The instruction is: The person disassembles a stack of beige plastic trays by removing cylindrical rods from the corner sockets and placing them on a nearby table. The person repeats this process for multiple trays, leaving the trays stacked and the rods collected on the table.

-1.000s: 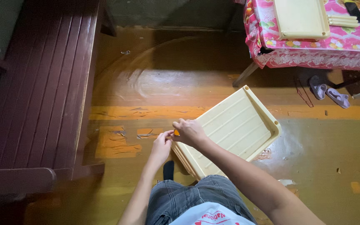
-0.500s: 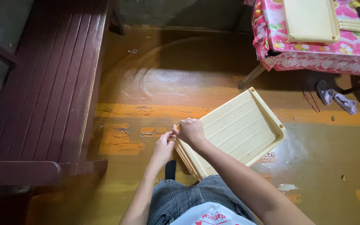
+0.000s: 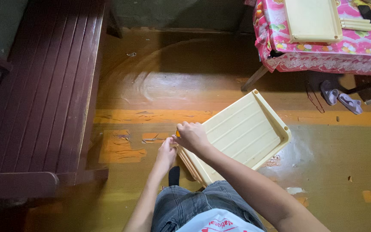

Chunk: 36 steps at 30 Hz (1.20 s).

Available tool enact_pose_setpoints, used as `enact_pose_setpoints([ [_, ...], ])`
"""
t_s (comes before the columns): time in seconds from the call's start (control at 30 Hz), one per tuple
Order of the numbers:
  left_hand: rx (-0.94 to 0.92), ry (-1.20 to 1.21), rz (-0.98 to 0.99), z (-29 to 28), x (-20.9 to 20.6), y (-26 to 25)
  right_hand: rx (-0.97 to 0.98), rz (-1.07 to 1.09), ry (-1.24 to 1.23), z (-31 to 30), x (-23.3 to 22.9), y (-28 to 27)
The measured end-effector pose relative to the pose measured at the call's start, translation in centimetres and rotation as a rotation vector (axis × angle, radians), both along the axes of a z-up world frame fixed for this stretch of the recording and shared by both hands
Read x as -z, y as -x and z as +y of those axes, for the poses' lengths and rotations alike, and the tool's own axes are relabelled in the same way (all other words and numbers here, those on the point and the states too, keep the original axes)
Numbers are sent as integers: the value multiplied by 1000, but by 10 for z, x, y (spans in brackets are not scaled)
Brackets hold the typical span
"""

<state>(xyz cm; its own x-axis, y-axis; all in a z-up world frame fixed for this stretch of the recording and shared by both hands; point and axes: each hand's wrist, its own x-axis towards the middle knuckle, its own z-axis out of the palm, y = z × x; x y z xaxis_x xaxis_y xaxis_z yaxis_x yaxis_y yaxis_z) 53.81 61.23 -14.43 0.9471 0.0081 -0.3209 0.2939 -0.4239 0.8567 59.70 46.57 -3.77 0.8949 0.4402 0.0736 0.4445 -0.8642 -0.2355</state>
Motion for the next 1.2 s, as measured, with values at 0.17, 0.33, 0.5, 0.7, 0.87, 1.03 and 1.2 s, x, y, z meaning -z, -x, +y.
enact_pose_setpoints([
  [0.17, -33, 48, -18, -2, -11, 3, -12, -88, -172, -13, -26, 8],
  [0.33, -5, -18, -163, 1, -18, 7, 167, -46, -344, -29, -40, 20],
  [0.5, 6, -207, -152, 10, -4, 18, 518, 185, -560, -69, -26, 45],
  [0.7, -61, 257, 78, 24, 11, 31, 697, 298, -824, -120, 3, 80],
  [0.87, -125, 336, 85, 21, -14, 34, 890, 604, -1275, -131, 17, 104],
  [1.03, -102, 389, 5, 21, -71, 26, 933, 626, -1354, -136, 6, 112],
  [1.2, -36, 288, -16, 23, -121, 18, 873, 594, -1422, -140, -19, 116],
])
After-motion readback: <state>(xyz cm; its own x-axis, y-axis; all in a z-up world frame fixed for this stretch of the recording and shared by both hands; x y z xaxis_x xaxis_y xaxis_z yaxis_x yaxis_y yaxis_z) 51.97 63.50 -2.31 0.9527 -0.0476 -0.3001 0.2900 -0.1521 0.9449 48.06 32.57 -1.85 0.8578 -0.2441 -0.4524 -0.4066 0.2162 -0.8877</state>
